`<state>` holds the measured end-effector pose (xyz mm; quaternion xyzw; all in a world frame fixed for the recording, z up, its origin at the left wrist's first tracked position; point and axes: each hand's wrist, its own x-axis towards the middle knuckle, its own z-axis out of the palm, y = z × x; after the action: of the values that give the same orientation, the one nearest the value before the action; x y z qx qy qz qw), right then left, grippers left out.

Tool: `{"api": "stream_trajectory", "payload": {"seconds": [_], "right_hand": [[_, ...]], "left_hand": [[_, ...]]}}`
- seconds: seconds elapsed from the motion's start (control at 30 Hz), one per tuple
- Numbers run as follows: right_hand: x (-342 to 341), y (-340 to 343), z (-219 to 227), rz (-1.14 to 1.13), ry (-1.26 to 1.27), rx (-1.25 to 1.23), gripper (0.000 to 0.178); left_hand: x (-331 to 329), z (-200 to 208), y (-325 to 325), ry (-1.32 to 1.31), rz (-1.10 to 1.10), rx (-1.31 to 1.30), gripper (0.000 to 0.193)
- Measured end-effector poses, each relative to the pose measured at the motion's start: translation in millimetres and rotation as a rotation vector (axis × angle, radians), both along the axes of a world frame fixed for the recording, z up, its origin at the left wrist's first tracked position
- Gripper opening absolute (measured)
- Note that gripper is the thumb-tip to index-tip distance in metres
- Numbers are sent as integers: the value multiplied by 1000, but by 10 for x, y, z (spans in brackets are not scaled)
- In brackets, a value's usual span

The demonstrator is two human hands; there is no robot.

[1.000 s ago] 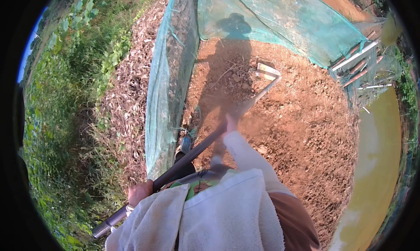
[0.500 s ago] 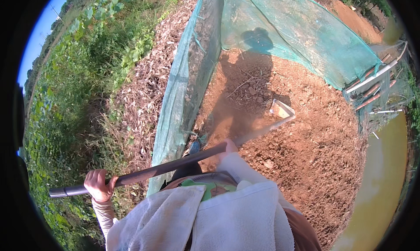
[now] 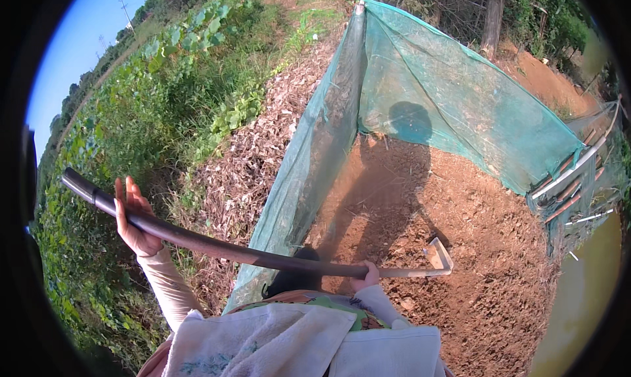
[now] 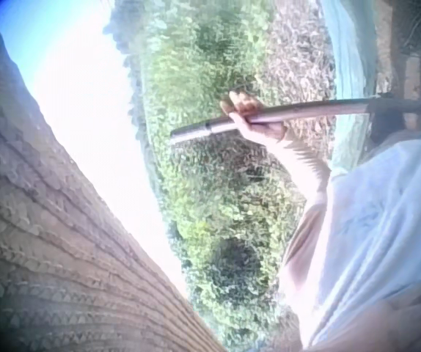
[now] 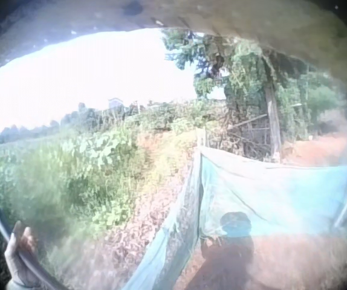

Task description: The person uses a hoe to break up and level a patch of reddish-brown soil in an outdoor garden area. The person repeatedly strikes and pulls the soil to loosen it, working along the edge of a green mesh fence next to a muddy water body.

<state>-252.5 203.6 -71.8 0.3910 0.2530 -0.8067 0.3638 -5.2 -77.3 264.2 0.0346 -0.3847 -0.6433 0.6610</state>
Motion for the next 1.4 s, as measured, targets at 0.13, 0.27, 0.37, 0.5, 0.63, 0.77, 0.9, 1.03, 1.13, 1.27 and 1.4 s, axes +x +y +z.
{"api": "stream_trajectory", "payload": {"seconds": [0.13, 0.27, 0.37, 0.5, 0.63, 0.77, 0.9, 1.03, 1.13, 1.27, 1.4], "right_hand": [[-118, 7, -141, 34, 14, -68, 11], [-366, -95, -125, 48, 112, -24, 10], [-578, -94, -448, 154, 138, -16, 16], [-688, -172, -61, 245, 596, 225, 12], [-955, -275, -186, -48, 200, 107, 15], [-1145, -358, -73, -278, 4, 68, 20], [-1244, -214, -65, -323, 22, -110, 15], [-1270, -148, -103, -257, 134, -22, 18], [-1288, -86, -152, -306, 180, 71, 21], [-1338, -79, -247, -326, 178, 95, 22], [-1499, 434, -1218, -248, 298, 224, 18]], "left_hand": [[-516, -242, -218, 216, -543, -153, 32], [-1100, -117, -391, 318, -674, -210, 17], [-1403, -56, -540, 345, -711, -225, 19], [-1847, -1, -707, 303, -726, -129, 21], [-2210, 149, -762, 229, -802, -106, 22], [-2537, 253, -773, 177, -875, -97, 28], [-2773, 435, -653, 186, -976, -217, 24], [-2932, 576, -720, 221, -1189, -527, 26], [-3194, 680, -743, 324, -1394, -573, 25], [-3350, 742, -736, 392, -1436, -569, 25], [-3602, 754, -688, 499, -1563, -547, 25]]}}
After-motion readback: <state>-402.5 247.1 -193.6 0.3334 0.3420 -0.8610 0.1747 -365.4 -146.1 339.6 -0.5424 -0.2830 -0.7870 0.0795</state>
